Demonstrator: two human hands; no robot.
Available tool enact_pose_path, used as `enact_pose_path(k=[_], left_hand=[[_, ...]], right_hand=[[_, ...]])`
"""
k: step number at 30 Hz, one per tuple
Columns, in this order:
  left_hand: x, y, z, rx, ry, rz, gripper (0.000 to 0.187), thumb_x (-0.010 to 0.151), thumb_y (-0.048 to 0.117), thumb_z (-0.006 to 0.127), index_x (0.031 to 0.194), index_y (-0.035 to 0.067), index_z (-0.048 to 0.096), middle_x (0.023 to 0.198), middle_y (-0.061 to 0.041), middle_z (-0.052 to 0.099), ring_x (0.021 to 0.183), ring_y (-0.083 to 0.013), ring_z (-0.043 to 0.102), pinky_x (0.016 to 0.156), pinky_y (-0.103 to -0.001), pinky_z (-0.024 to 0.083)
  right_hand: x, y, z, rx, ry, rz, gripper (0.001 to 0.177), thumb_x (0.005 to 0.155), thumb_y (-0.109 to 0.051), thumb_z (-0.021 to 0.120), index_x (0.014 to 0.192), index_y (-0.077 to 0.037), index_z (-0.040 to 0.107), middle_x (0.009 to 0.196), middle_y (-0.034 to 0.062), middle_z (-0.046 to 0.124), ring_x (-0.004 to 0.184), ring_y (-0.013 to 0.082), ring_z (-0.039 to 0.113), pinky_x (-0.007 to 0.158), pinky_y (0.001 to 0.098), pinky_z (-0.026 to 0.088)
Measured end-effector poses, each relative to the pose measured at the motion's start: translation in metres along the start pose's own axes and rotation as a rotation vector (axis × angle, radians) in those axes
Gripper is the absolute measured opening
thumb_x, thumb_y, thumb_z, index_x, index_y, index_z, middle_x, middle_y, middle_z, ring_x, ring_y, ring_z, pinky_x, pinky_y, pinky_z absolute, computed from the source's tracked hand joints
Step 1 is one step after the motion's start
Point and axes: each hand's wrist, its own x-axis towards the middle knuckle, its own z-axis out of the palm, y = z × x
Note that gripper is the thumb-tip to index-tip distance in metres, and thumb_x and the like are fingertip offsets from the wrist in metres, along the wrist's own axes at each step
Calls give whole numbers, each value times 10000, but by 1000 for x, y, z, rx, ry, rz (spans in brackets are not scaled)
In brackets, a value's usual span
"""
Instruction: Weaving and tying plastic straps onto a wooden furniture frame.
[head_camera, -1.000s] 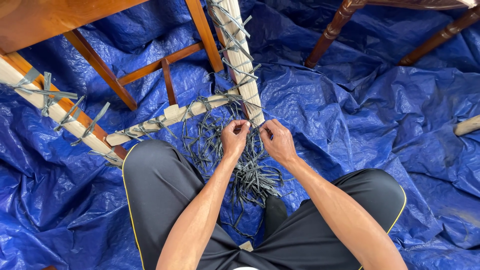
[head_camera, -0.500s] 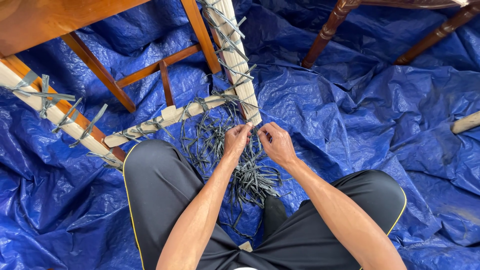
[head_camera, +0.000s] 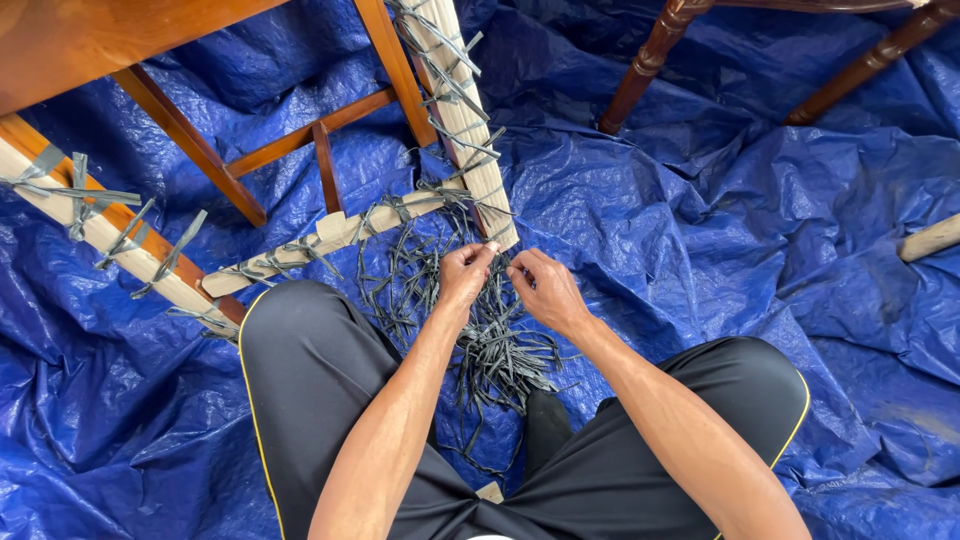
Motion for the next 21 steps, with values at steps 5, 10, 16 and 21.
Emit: enact_pose_path(k=[5, 10, 16, 21], left_hand=[[2, -14, -3, -50, -69, -19, 297, 919, 361, 743, 908, 65, 714, 779, 25, 651, 636, -46, 562, 557, -218, 461], [-30, -16, -2, -67, -49, -112, 336, 933, 400, 696, 957, 64, 705, 794, 20, 646, 653, -60, 595, 585, -229, 482], [-106, 5, 1, -176, -223, -58, 336, 951, 369, 641, 1049, 54, 703, 807, 26, 610, 690, -63, 575, 651, -246, 490], [-211, 75, -20, -294, -510, 97, 363, 1012, 340, 565, 1182, 36, 669, 808, 32, 547, 730, -63, 523, 689, -229, 414]], right_hand=[[-8, 6, 2, -112, -237, 73, 304, 928, -275, 691, 1055, -6, 630, 946, 167, 737, 868, 375, 699, 708, 486, 520], [-16, 29, 12, -223, -390, 116, 366, 907, -322, 683, 1109, -24, 621, 963, 166, 751, 913, 382, 708, 764, 496, 534], [-24, 55, 25, -276, -462, 92, 309, 907, -279, 642, 1108, -43, 631, 987, 180, 752, 953, 393, 708, 806, 507, 545], [-30, 62, 39, -281, -515, 69, 329, 871, -276, 673, 1111, -54, 636, 1025, 178, 742, 982, 389, 706, 808, 499, 559]])
